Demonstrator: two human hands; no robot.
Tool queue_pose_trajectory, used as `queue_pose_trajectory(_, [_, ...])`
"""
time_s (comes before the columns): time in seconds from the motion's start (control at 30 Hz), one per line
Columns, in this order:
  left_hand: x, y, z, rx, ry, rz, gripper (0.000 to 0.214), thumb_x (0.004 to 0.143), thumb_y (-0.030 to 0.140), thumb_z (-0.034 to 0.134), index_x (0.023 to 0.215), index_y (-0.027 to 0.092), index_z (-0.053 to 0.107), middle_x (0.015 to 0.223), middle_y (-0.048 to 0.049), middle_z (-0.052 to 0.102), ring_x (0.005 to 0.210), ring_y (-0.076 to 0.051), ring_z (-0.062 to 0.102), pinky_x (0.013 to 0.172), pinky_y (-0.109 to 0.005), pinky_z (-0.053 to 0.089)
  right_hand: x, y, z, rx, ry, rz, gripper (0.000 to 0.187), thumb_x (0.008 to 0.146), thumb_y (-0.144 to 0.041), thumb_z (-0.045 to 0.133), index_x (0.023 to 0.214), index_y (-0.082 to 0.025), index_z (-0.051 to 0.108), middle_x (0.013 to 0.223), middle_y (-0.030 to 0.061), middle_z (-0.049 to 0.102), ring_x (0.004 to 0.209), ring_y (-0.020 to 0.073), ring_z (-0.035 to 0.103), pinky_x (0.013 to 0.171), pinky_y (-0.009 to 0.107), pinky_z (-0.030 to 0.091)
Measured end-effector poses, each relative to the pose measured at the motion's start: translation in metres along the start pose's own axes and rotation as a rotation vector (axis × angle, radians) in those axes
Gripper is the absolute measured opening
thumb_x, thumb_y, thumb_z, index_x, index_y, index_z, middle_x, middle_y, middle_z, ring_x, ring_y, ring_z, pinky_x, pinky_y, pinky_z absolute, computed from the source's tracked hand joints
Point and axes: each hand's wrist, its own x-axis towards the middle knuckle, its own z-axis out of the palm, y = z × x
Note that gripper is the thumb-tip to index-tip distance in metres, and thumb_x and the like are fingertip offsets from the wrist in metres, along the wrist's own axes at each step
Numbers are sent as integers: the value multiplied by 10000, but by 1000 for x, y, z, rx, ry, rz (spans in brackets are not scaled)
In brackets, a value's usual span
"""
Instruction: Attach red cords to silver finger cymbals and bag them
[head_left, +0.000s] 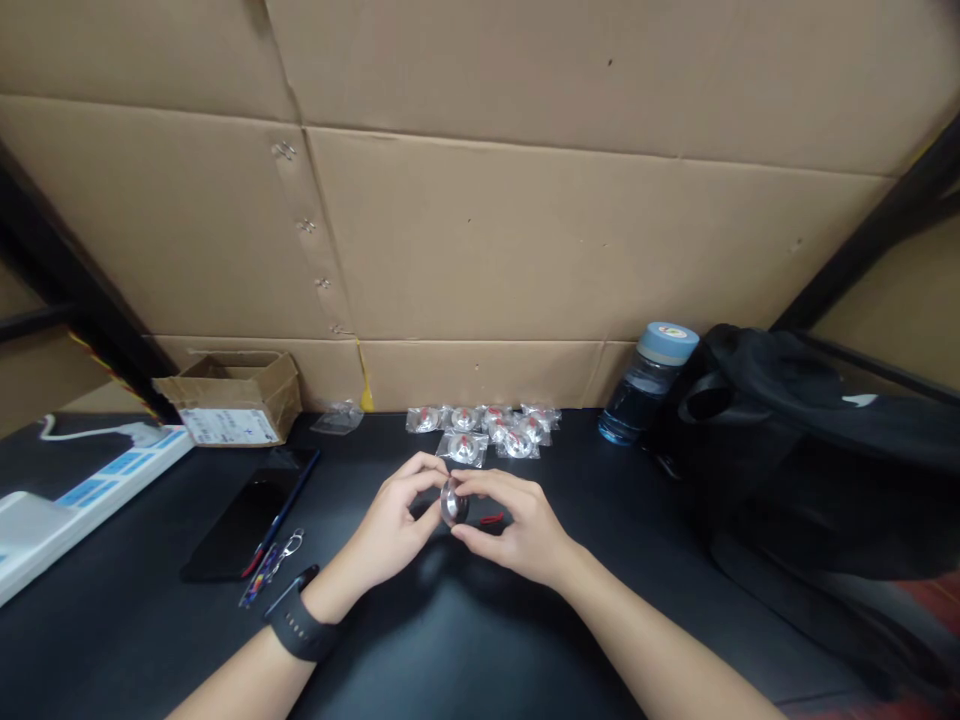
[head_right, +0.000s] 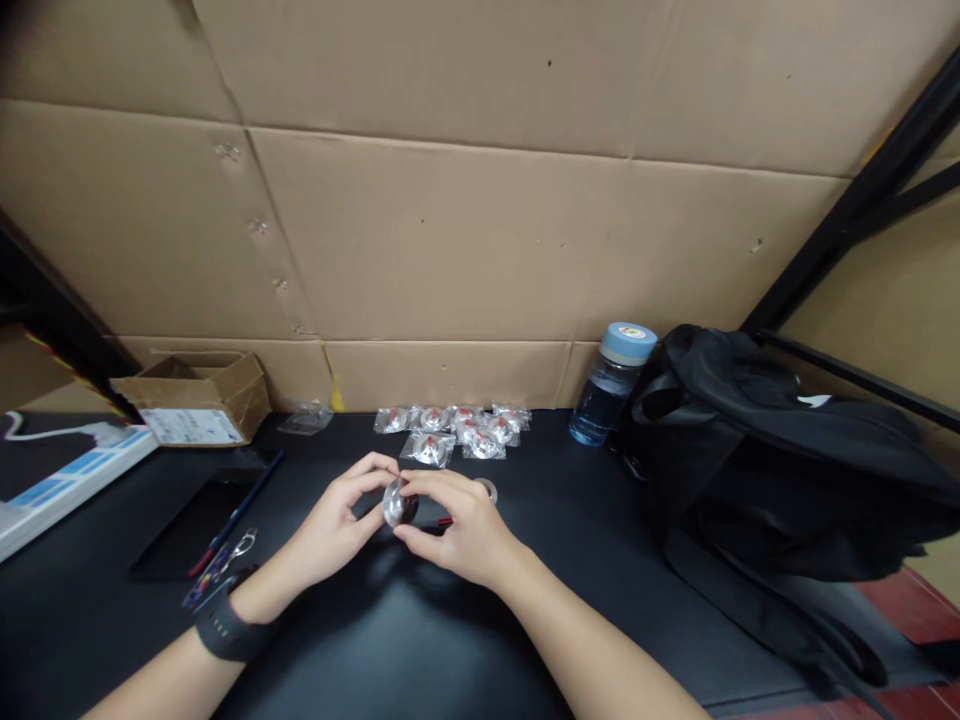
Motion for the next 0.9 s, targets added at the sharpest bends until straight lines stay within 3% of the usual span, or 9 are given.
queue_pose_trajectory(0.27, [-2,3,0,164,2,43,124,901,145,594,919,205,701,1069,-55,587,998,-191,601,878,-294,472,-1,2,4,-6,1,-37,329,805,-225,812,1115,-240,703,1235,82,749,1109,222,727,991,336,579])
queue_pose_trajectory(0.5, [-2,3,-2,116,52,29,99,946,248,619,921,221,712,1072,-45,597,998,-180,619,920,-293,475,-1,3,1,-45,14,41,301,811,-252,806,1097,-253,710,1231,87,752,1125,248,726,983,373,588])
queue_pose_trajectory(0.7, [-1,1,-1,92,37,27,97,938,220,618,923,222,715,1071,-44,604,997,-179,624,926,-294,483,-4,7,3,-7,-1,83,330,805,-267,820,1117,-259,713,1260,79,743,1153,253,722,1025,373,573])
queue_pose_trajectory(0.9, [-1,3,1,86,1,34,109,929,168,596,903,200,696,1049,-48,606,974,-176,618,902,-287,485,-6,9,6,7,-9,137,397,810,-342,833,1175,-257,702,1223,71,758,1022,226,760,886,318,614])
